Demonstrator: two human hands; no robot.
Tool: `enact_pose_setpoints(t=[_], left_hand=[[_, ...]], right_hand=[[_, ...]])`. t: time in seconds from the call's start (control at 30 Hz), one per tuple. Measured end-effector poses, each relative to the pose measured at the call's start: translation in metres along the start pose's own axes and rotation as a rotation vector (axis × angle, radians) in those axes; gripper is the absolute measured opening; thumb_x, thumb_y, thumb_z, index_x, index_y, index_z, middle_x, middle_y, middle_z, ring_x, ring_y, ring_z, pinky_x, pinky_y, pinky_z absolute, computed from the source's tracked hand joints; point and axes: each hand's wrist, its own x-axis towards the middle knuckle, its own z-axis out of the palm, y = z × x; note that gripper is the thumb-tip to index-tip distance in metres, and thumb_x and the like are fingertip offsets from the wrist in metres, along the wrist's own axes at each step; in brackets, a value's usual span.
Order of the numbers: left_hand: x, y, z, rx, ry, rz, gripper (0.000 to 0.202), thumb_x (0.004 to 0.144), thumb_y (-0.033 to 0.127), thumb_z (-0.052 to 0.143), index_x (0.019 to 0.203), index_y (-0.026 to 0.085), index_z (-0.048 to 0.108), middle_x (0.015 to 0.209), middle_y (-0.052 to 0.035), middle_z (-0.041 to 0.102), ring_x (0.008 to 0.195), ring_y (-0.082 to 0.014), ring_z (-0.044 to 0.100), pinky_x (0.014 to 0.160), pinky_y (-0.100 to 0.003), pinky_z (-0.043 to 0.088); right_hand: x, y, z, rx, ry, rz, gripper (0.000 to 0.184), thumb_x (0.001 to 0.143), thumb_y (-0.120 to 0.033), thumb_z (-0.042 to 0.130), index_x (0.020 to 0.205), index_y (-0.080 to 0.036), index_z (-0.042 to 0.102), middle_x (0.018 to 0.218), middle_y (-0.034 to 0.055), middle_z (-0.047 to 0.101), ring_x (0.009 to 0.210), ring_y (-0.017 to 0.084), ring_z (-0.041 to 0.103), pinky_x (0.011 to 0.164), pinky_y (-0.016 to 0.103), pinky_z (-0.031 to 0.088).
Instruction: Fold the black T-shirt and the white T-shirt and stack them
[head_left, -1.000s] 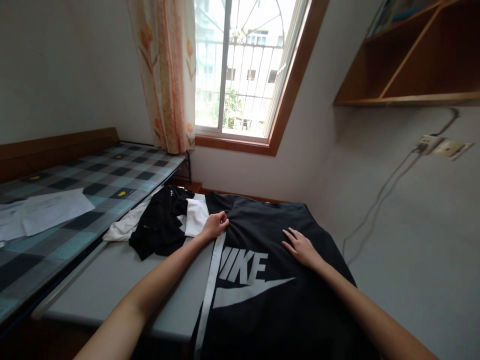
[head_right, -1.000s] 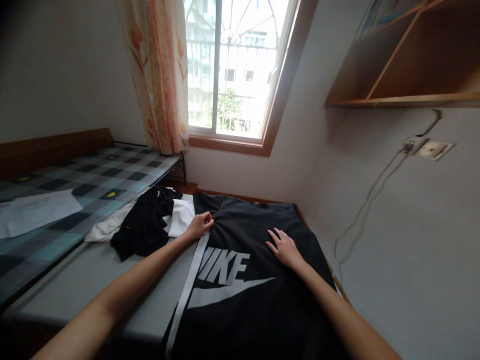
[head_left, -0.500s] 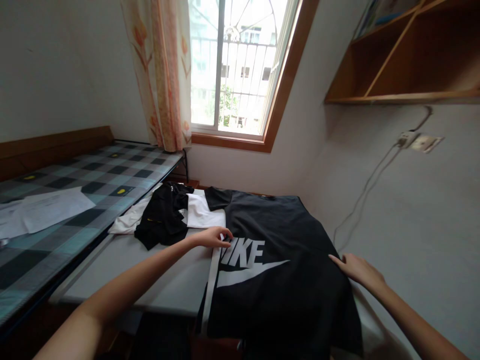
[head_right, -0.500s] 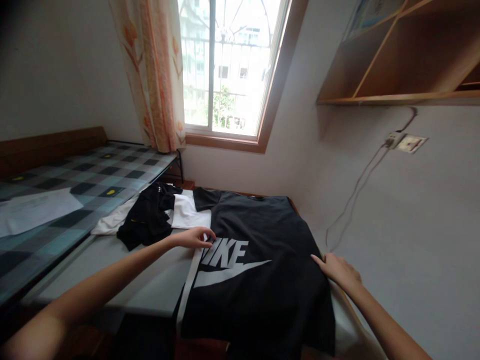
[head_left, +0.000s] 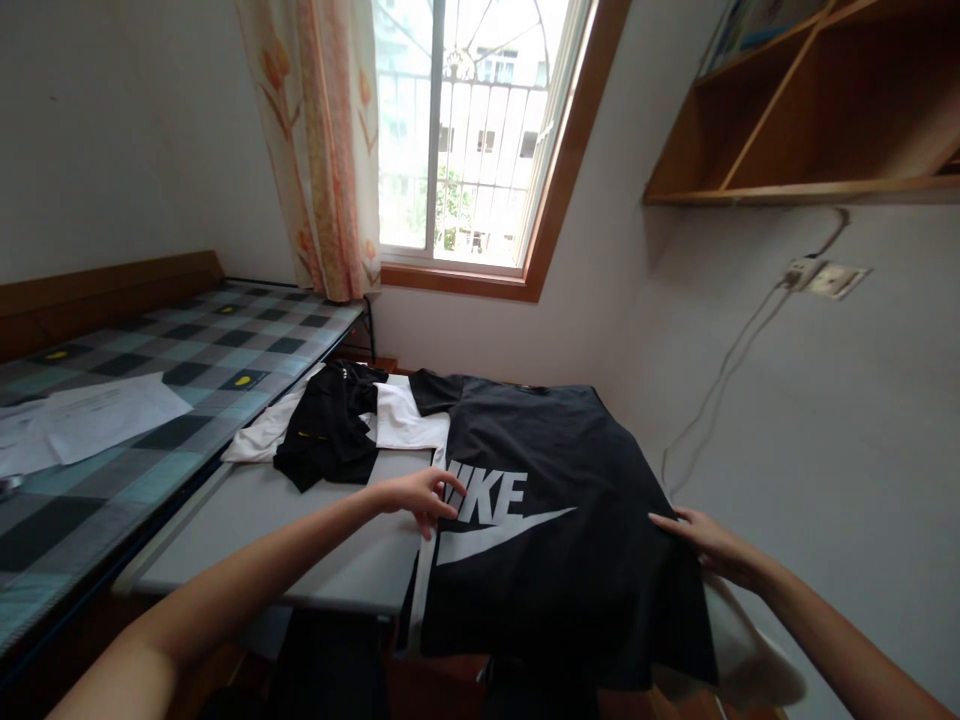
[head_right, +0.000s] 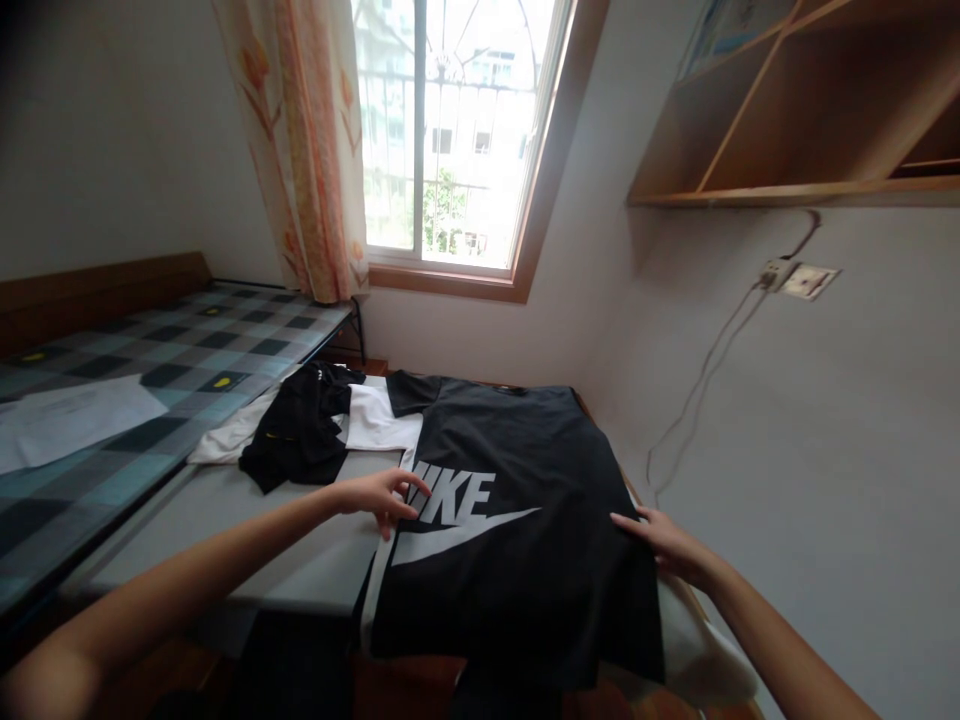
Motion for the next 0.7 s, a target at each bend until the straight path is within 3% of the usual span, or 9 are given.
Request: enact_pose_setpoints(t=[0.1, 0.2, 0.33, 0.53, 0.63, 0.7], left_hand=[[-0.004, -0.008, 0.004, 0.005, -0.001, 0.020, 0.065, 0.061, 0.033, 0.086, 0.119, 0.021, 0.058, 0.073, 0.0057, 0.054, 0.054, -0.0145, 0.066, 0.048, -0.023, 0.054], [-0.010, -0.011, 0.006, 0.004, 0.012, 0.053, 0.063, 0.060, 0.030, 0.087, 0.116, 0.020, 0.060, 0.067, 0.0081, 0.051, 0.052, -0.0130, 0.066, 0.045, -0.017, 0.049], [-0.019, -0.008, 0.007, -0.056, -0.023, 0.014, 0.066, 0.057, 0.032, 0.089, 0.116, 0.022, 0.060, 0.067, 0.0075, 0.055, 0.055, -0.0148, 0.068, 0.050, -0.020, 0.053], [-0.023, -0.006, 0.014, -0.111, -0.083, -0.013, 0.070, 0.052, 0.035, 0.091, 0.113, 0.020, 0.061, 0.067, 0.0060, 0.057, 0.055, -0.0176, 0.069, 0.052, -0.024, 0.056], [-0.019, -0.007, 0.015, -0.047, -0.140, -0.033, 0.072, 0.055, 0.038, 0.089, 0.116, 0.019, 0.058, 0.066, 0.0040, 0.061, 0.055, -0.0183, 0.068, 0.052, -0.026, 0.055], [-0.014, -0.004, 0.006, 0.019, -0.099, -0.020, 0.068, 0.066, 0.045, 0.081, 0.122, 0.019, 0.052, 0.066, 0.0020, 0.064, 0.057, -0.0193, 0.068, 0.052, -0.029, 0.055]], right_hand=[[-0.016, -0.007, -0.002, 0.212, -0.297, 0.073, 0.044, 0.064, -0.049, 0.074, 0.092, -0.015, 0.068, 0.099, 0.0145, 0.073, 0.093, 0.027, 0.070, 0.081, 0.032, 0.057], [-0.020, -0.003, -0.013, 0.170, -0.382, 0.086, 0.049, 0.062, -0.053, 0.075, 0.089, -0.013, 0.071, 0.103, 0.0162, 0.073, 0.095, 0.030, 0.070, 0.083, 0.032, 0.056], [-0.017, 0.012, -0.033, 0.023, -0.315, 0.139, 0.047, 0.061, -0.060, 0.072, 0.083, -0.018, 0.072, 0.100, 0.0155, 0.074, 0.096, 0.033, 0.069, 0.080, 0.035, 0.057], [-0.041, 0.015, -0.053, 0.086, -0.377, 0.018, 0.041, 0.054, -0.056, 0.076, 0.080, -0.026, 0.068, 0.106, 0.0121, 0.072, 0.113, 0.034, 0.062, 0.095, 0.037, 0.052], [-0.045, 0.026, -0.060, -0.015, -0.313, 0.147, 0.042, 0.043, -0.055, 0.079, 0.076, -0.031, 0.068, 0.099, 0.0135, 0.073, 0.098, 0.036, 0.068, 0.079, 0.044, 0.059], [-0.040, 0.039, -0.066, -0.161, -0.176, 0.164, 0.044, 0.035, -0.052, 0.080, 0.073, -0.032, 0.067, 0.089, 0.0143, 0.073, 0.080, 0.036, 0.071, 0.063, 0.046, 0.060]])
